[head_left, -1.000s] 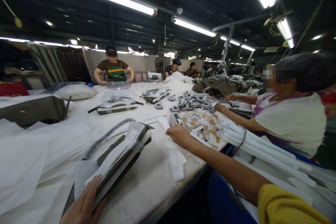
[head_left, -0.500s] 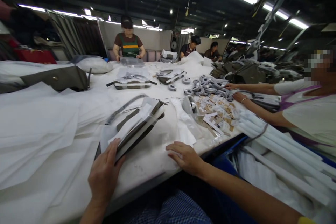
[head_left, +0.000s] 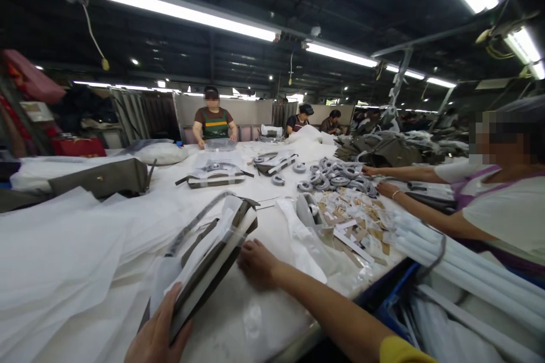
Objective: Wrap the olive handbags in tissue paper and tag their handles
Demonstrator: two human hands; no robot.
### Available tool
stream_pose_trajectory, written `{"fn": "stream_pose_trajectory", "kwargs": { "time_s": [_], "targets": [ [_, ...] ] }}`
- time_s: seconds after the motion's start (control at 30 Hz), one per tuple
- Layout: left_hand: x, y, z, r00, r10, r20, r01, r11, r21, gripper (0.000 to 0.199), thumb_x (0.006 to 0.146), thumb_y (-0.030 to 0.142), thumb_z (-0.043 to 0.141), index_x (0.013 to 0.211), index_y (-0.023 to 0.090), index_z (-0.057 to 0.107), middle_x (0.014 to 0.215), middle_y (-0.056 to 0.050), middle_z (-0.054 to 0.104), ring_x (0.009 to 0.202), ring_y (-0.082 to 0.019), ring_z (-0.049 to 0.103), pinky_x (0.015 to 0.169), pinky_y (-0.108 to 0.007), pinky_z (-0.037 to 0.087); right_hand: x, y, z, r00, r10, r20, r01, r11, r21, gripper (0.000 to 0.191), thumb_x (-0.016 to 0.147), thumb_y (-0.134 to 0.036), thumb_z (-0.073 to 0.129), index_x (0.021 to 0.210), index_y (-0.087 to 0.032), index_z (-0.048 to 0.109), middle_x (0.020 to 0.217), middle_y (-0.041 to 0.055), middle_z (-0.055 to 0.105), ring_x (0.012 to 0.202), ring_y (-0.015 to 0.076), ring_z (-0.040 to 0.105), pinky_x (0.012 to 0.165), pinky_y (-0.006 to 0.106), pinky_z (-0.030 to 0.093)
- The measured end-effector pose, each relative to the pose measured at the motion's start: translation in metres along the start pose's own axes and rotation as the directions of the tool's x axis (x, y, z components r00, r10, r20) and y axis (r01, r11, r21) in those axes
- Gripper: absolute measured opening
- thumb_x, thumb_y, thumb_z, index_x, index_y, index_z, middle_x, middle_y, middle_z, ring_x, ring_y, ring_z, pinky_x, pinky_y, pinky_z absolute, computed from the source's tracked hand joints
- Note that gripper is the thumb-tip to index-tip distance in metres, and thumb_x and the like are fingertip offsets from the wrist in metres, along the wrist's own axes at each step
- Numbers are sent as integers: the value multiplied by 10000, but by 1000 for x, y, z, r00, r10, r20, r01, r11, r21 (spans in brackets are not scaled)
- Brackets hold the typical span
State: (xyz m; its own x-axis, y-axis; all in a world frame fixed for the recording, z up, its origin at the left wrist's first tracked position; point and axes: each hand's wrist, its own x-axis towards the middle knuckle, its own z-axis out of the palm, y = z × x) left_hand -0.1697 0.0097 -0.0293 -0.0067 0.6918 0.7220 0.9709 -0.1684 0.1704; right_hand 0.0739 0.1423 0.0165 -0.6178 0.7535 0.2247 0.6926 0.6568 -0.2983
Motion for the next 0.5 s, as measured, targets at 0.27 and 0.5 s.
{"fn": "stream_pose_trajectory", "kwargs": {
  "time_s": [0.27,0.5],
  "targets": [
    [11,19,-20,993,-115,22,113,991,78,591,946,331,534,1501,241,350,1156,-102,696,876,-275,674,723,-356,519,-75,-26,9,997,-23,72,16,996,88,651,927,-544,543,1470,-203,430,1551,164,369,1456,313,297,1187,530,232],
    [42,25,-30,993,-112,-35,114,990,80,561,931,383,577,1449,223,433,1167,-91,707,867,-267,684,723,-341,503,-89,-47,12,974,-157,163,127,976,179,609,945,-555,505,1461,-236,452,1552,143,378,1455,314,299,1189,506,217]
  ]
}}
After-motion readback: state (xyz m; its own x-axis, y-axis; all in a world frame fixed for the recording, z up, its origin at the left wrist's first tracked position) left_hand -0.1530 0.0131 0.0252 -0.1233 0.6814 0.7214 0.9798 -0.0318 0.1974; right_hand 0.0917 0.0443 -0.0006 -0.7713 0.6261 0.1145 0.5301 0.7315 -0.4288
